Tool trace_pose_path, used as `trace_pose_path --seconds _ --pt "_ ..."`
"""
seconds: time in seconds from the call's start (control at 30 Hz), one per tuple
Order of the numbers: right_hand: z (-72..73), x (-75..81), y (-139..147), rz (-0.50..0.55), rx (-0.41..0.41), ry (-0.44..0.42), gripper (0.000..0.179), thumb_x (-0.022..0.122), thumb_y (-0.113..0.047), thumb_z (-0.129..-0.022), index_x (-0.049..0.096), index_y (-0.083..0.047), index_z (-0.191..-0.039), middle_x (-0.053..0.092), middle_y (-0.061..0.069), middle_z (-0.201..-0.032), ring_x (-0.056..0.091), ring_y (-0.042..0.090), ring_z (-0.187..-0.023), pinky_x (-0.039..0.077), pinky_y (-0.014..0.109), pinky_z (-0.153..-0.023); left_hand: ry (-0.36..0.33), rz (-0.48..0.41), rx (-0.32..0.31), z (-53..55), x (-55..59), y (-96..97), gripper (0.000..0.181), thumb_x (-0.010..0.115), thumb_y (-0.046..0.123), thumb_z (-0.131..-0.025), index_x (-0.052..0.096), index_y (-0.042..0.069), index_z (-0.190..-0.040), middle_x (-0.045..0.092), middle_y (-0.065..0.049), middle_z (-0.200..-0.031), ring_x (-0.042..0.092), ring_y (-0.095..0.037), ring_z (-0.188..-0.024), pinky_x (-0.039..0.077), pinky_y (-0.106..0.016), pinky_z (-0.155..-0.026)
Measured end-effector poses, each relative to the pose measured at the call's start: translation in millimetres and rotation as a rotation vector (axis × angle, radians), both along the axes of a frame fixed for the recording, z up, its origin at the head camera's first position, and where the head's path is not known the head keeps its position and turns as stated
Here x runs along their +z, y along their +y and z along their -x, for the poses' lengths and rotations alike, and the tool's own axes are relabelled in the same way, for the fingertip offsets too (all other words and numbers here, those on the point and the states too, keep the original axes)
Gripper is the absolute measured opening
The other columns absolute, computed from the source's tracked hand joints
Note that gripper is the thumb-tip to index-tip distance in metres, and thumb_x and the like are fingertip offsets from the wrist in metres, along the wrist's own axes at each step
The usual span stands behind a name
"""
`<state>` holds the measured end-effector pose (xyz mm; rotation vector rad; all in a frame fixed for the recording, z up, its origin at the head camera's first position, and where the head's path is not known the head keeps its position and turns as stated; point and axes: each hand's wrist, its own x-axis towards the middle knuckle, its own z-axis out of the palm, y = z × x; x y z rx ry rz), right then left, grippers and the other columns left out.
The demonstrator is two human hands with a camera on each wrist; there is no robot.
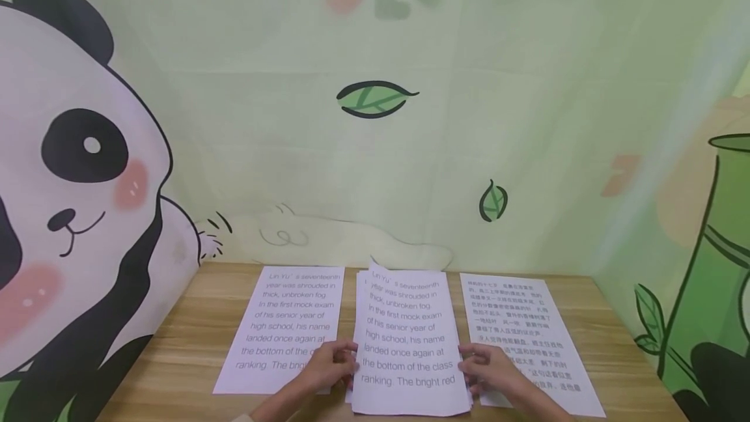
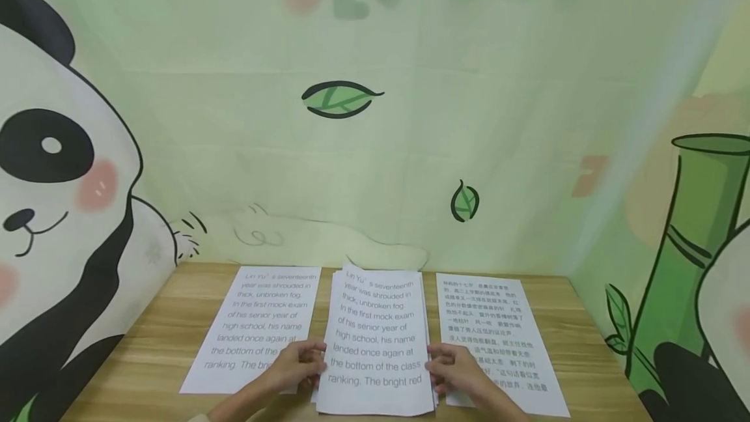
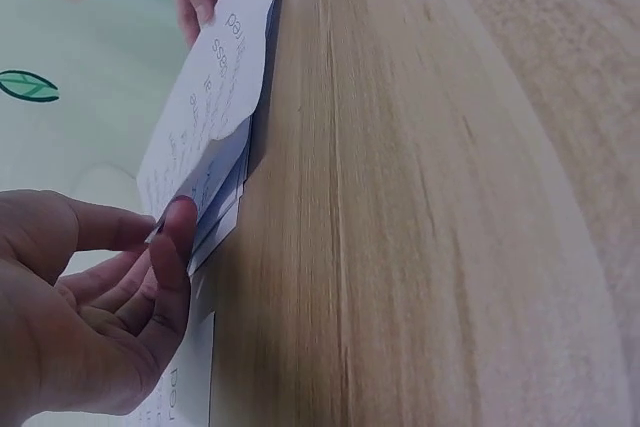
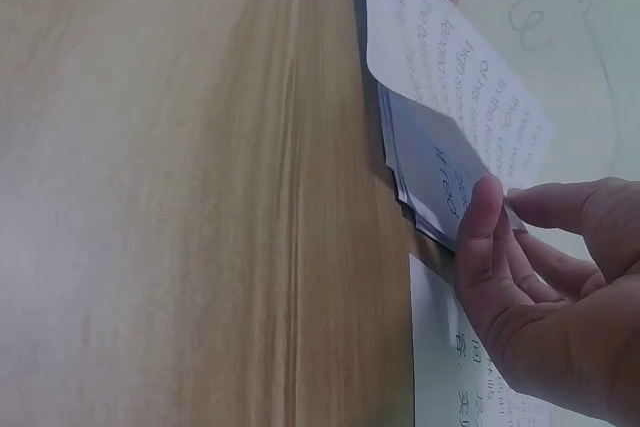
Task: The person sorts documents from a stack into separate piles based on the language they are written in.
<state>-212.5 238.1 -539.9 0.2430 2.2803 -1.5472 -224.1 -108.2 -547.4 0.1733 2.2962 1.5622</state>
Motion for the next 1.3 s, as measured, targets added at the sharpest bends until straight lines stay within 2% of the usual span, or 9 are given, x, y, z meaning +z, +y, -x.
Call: trace_pose_path --seconds 0.13,0.37,0.5,0.67,0.83,1.03,1.3 --pt "-1.2 -0.3 1.1 -0.012 0.042 0.011 0.056 0.07 -0.01 -0.092 0.051 0.008 -0.141 0.073 0.006 -0.088 0.067 0.016 -0.077 0.06 0.033 -0.069 -0.011 -0.027 0.007 -0.7 -0.7 -2.0 0.043 0.067 0.003 -0.091 0.058 -0.007 -0.132 0.074 -0.006 -0.09 0.067 -0.014 -0.067 0.055 -0.029 -0.061" --pt "-1.7 0.9 1.9 -0.012 0.054 0.001 0.056 0.07 -0.011 -0.093 0.051 0.007 -0.142 0.074 0.005 -0.089 0.068 0.016 -0.077 0.06 0.032 -0.069 -0.057 -0.047 0.024 1.0 0.5 -8.0 0.041 0.066 0.005 -0.092 0.06 -0.004 -0.132 0.076 -0.006 -0.095 0.068 -0.013 -0.074 0.057 -0.029 -0.067" --pt "-1.9 3.3 2.8 0.012 0.076 0.025 0.059 0.068 -0.013 -0.095 0.046 0.008 -0.145 0.074 0.004 -0.09 0.067 0.016 -0.078 0.059 0.033 -0.07 -0.076 -0.079 0.033 6.3 5.3 -12.6 0.042 0.066 0.007 -0.092 0.06 -0.002 -0.133 0.077 -0.007 -0.099 0.067 -0.013 -0.078 0.056 -0.029 -0.07" --pt "-2.4 8.0 1.0 0.037 0.065 0.04 0.063 0.068 -0.014 -0.096 0.042 0.007 -0.149 0.073 0.003 -0.092 0.068 0.015 -0.081 0.06 0.034 -0.073 -0.092 -0.101 0.055 10.3 11.1 -17.5 0.047 0.067 0.01 -0.093 0.056 -0.002 -0.137 0.077 -0.008 -0.1 0.068 -0.015 -0.08 0.056 -0.03 -0.071" --pt "-5.4 12.4 -0.9 0.084 0.074 0.054 0.065 0.069 -0.016 -0.096 0.04 0.006 -0.15 0.073 0.003 -0.094 0.068 0.014 -0.085 0.061 0.035 -0.076 -0.083 -0.115 0.059 11.4 10.7 -23.8 0.052 0.068 0.011 -0.093 0.053 -0.003 -0.14 0.076 -0.007 -0.101 0.069 -0.015 -0.082 0.057 -0.032 -0.073" --pt "-5.7 11.1 -2.5 0.166 0.117 0.077 0.07 0.068 -0.021 -0.097 0.035 0.008 -0.152 0.073 0.001 -0.096 0.069 0.013 -0.086 0.061 0.033 -0.077 -0.06 -0.157 0.046 13.6 9.9 -33.4 0.055 0.069 0.011 -0.092 0.051 -0.004 -0.143 0.075 -0.005 -0.103 0.068 -0.014 -0.083 0.056 -0.03 -0.072" --pt "-4.1 9.1 -13.4 0.233 0.163 0.104 0.071 0.068 -0.02 -0.098 0.033 0.01 -0.152 0.073 0.0 -0.097 0.068 0.012 -0.087 0.062 0.033 -0.078 -0.053 -0.228 -0.023 17.2 9.2 -54.6 0.055 0.067 0.014 -0.095 0.049 -0.006 -0.143 0.074 -0.002 -0.1 0.069 -0.014 -0.083 0.054 -0.029 -0.073"
